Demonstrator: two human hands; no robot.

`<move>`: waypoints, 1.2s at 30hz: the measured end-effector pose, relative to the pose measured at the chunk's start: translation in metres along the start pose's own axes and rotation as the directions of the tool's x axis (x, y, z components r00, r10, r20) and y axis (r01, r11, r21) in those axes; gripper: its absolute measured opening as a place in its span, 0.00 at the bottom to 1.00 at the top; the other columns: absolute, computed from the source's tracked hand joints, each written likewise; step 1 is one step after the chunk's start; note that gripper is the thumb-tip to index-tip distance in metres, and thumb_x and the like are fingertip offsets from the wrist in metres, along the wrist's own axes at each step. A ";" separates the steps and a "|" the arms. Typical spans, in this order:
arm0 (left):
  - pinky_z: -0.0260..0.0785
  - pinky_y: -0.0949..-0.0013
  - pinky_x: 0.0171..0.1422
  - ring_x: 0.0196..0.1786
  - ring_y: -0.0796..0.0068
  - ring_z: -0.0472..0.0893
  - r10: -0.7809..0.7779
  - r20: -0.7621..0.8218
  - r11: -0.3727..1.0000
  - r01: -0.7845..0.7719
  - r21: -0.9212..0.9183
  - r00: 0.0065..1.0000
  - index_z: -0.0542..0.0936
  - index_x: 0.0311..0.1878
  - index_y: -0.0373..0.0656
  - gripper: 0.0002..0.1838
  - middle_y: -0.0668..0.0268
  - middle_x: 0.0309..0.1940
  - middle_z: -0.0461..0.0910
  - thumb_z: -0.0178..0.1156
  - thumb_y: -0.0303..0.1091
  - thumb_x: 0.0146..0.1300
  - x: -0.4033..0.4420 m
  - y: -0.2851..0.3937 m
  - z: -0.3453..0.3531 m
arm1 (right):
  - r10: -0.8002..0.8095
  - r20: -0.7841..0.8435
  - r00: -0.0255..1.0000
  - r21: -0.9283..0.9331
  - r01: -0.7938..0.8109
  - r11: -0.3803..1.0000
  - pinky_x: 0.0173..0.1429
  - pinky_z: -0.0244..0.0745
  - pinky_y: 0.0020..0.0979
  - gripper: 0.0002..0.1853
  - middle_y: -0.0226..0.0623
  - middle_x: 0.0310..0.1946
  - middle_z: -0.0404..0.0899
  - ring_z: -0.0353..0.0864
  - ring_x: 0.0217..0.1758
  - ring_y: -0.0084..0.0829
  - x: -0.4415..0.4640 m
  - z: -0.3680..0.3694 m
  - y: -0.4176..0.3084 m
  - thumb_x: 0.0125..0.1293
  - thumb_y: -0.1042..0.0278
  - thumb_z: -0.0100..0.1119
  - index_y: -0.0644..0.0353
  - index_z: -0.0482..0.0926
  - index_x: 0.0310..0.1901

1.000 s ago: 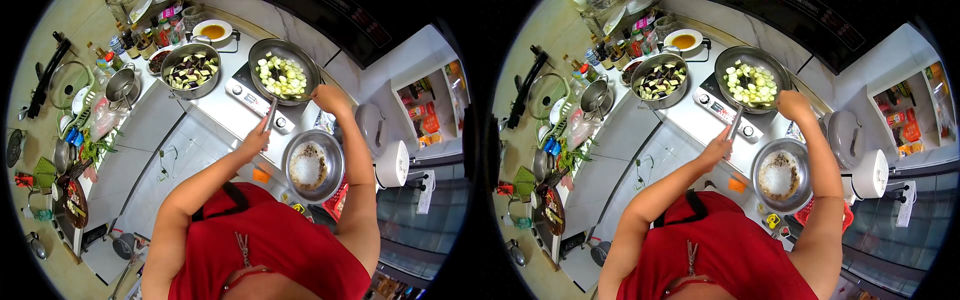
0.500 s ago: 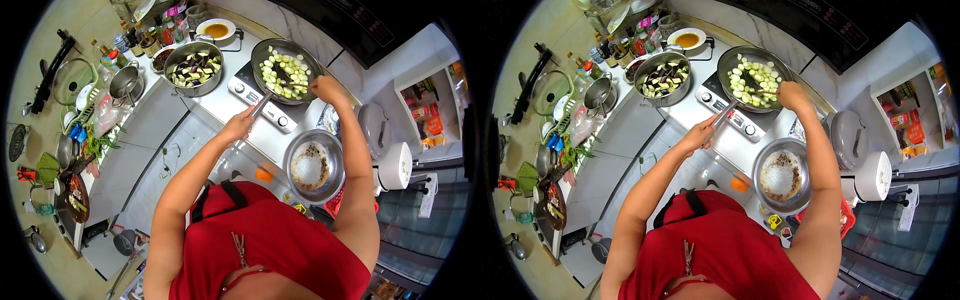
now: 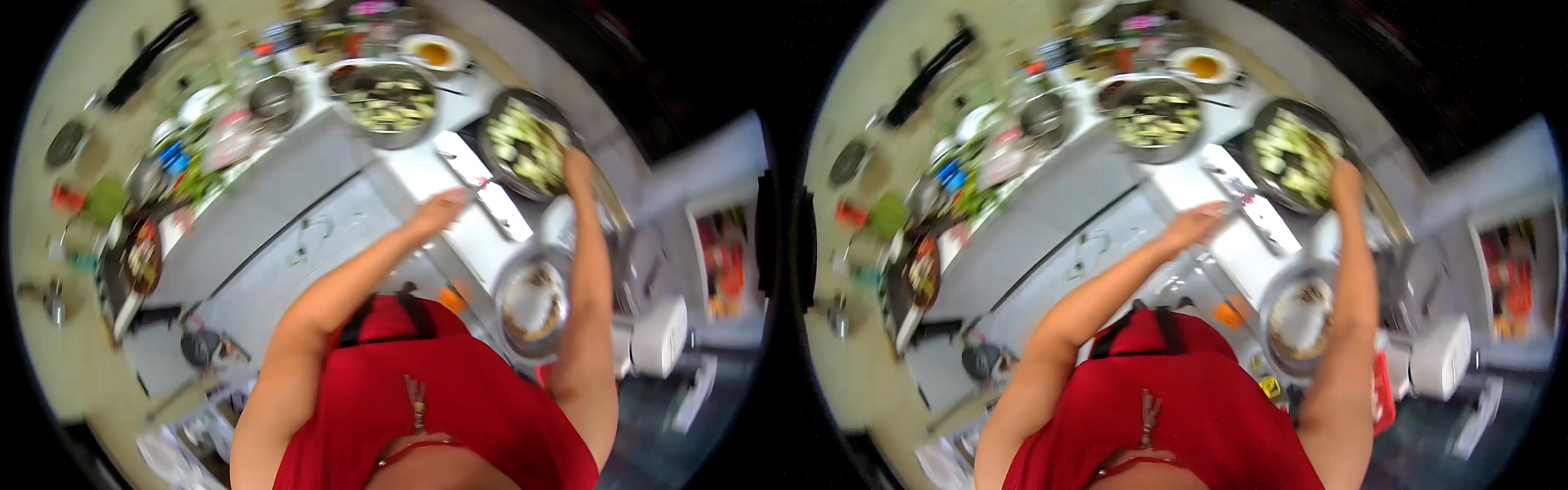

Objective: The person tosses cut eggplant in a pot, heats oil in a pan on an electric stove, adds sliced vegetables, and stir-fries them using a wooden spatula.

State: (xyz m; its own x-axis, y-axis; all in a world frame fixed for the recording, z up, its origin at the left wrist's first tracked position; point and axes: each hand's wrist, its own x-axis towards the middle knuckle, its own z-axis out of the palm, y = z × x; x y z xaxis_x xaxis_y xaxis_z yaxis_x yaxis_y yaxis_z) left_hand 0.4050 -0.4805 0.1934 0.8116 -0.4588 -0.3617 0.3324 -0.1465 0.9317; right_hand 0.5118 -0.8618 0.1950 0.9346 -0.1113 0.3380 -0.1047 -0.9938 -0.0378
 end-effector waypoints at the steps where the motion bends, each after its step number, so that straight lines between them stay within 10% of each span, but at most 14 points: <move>1: 0.72 0.71 0.38 0.35 0.78 0.75 0.015 -0.010 0.999 -0.015 0.049 1.000 0.69 0.65 0.55 0.25 0.65 0.40 0.79 0.54 0.48 0.65 -0.002 -0.005 -0.003 | -0.011 0.144 0.990 0.012 0.009 1.000 0.42 0.72 0.49 0.13 0.56 0.34 0.79 0.79 0.40 0.54 -0.004 0.004 0.002 0.63 0.69 0.44 0.67 0.79 0.34; 5: 0.72 0.71 0.34 0.26 0.76 0.76 0.111 -0.076 0.992 -0.107 0.067 0.991 0.73 0.60 0.53 0.22 0.63 0.32 0.82 0.54 0.48 0.65 -0.009 -0.023 -0.006 | -0.174 0.280 0.944 0.122 0.145 0.982 0.43 0.71 0.48 0.13 0.51 0.36 0.80 0.78 0.42 0.52 -0.032 -0.104 -0.018 0.63 0.60 0.53 0.58 0.82 0.40; 7: 0.72 0.67 0.41 0.32 0.71 0.80 0.227 -0.108 0.950 -0.195 0.245 0.968 0.75 0.57 0.50 0.22 0.59 0.34 0.82 0.56 0.46 0.63 -0.011 -0.030 -0.011 | -0.084 0.408 0.909 -0.239 0.195 0.951 0.43 0.72 0.45 0.13 0.48 0.37 0.80 0.78 0.42 0.50 -0.040 -0.152 -0.012 0.58 0.62 0.60 0.54 0.83 0.44; 12: 0.71 0.64 0.45 0.36 0.65 0.80 0.252 -0.160 0.947 -0.210 0.241 0.954 0.77 0.55 0.48 0.20 0.59 0.33 0.82 0.56 0.40 0.60 -0.024 -0.023 -0.008 | -0.073 0.449 0.891 -0.277 0.216 0.936 0.44 0.72 0.45 0.13 0.48 0.35 0.81 0.80 0.41 0.49 -0.032 -0.119 0.013 0.58 0.66 0.59 0.55 0.83 0.45; 18: 0.71 0.64 0.44 0.36 0.63 0.80 0.301 -0.161 0.934 -0.256 0.251 0.940 0.77 0.54 0.48 0.19 0.57 0.33 0.81 0.58 0.38 0.59 -0.022 -0.031 -0.010 | -0.096 0.243 0.965 0.080 0.078 0.994 0.46 0.72 0.47 0.14 0.54 0.36 0.80 0.79 0.42 0.54 -0.010 -0.026 -0.004 0.61 0.63 0.55 0.62 0.81 0.42; 28: 0.67 0.79 0.35 0.31 0.84 0.71 0.103 -0.083 0.993 -0.107 -0.042 0.991 0.72 0.60 0.40 0.21 0.69 0.31 0.77 0.57 0.31 0.63 -0.035 -0.020 -0.013 | -0.283 0.617 0.734 0.202 0.199 0.959 0.43 0.74 0.40 0.12 0.51 0.33 0.81 0.82 0.38 0.47 -0.022 -0.169 -0.063 0.55 0.62 0.58 0.59 0.84 0.37; 36: 0.65 0.80 0.35 0.30 0.85 0.70 0.070 -0.077 0.997 -0.073 -0.028 0.995 0.71 0.60 0.36 0.21 0.69 0.32 0.78 0.54 0.28 0.64 -0.042 -0.012 -0.014 | 0.204 0.294 0.934 -0.018 -0.207 0.978 0.52 0.74 0.43 0.15 0.53 0.43 0.80 0.80 0.48 0.48 0.016 -0.075 -0.069 0.60 0.68 0.48 0.65 0.82 0.42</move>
State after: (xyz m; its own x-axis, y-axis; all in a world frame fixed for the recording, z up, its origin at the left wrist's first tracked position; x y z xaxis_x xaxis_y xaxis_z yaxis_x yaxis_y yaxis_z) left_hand 0.3739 -0.4473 0.1966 0.8676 -0.3989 -0.2969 0.2860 -0.0880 0.9542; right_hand 0.5085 -0.7946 0.2741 0.9514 -0.3063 0.0318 -0.3025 -0.9489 -0.0898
